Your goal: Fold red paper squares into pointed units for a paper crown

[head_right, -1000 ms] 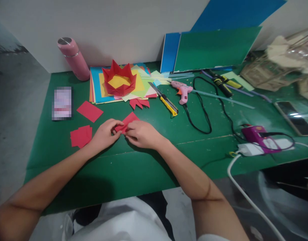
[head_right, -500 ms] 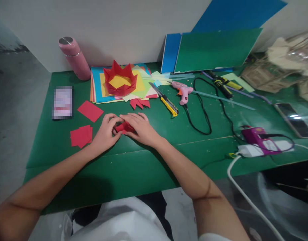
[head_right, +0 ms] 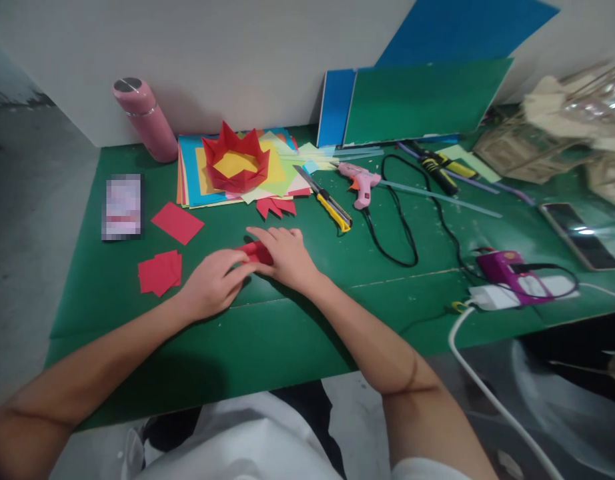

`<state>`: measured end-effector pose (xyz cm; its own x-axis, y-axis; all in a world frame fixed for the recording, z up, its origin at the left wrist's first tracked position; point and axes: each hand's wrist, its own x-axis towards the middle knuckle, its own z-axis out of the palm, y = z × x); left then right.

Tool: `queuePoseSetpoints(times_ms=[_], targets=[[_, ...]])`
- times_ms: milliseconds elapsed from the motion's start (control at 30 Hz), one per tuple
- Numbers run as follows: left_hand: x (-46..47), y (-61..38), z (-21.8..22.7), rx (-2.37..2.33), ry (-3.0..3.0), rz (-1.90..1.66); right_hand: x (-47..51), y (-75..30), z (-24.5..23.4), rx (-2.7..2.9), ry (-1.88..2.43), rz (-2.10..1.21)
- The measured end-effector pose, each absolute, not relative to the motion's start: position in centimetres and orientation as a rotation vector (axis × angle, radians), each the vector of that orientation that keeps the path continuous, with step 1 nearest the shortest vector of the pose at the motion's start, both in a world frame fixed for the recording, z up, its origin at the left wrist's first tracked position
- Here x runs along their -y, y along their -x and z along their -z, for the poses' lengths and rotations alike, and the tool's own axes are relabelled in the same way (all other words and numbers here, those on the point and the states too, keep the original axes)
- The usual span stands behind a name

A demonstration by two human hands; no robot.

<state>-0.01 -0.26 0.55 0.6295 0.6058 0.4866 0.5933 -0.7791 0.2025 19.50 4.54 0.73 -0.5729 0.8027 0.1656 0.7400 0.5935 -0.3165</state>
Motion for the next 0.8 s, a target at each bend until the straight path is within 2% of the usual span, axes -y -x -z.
queuePoseSetpoints(times_ms=[333,633,800], targets=[[0.7,-0.2,-0.1,-1.114,-2.935,-0.497,-5.0,-20.2,-1.1,2.454,1.205,-0.333],[0.9,-0.2,-0.1,-1.057,-2.929,-0.565,-5.6,-20.2,-0.4,2.302,1.116,-0.597],[0.3,0.2,-0.3,-1.014,-2.872,-0.621,-5.9,-20.4,-0.2,2.306,1.047,-0.614]])
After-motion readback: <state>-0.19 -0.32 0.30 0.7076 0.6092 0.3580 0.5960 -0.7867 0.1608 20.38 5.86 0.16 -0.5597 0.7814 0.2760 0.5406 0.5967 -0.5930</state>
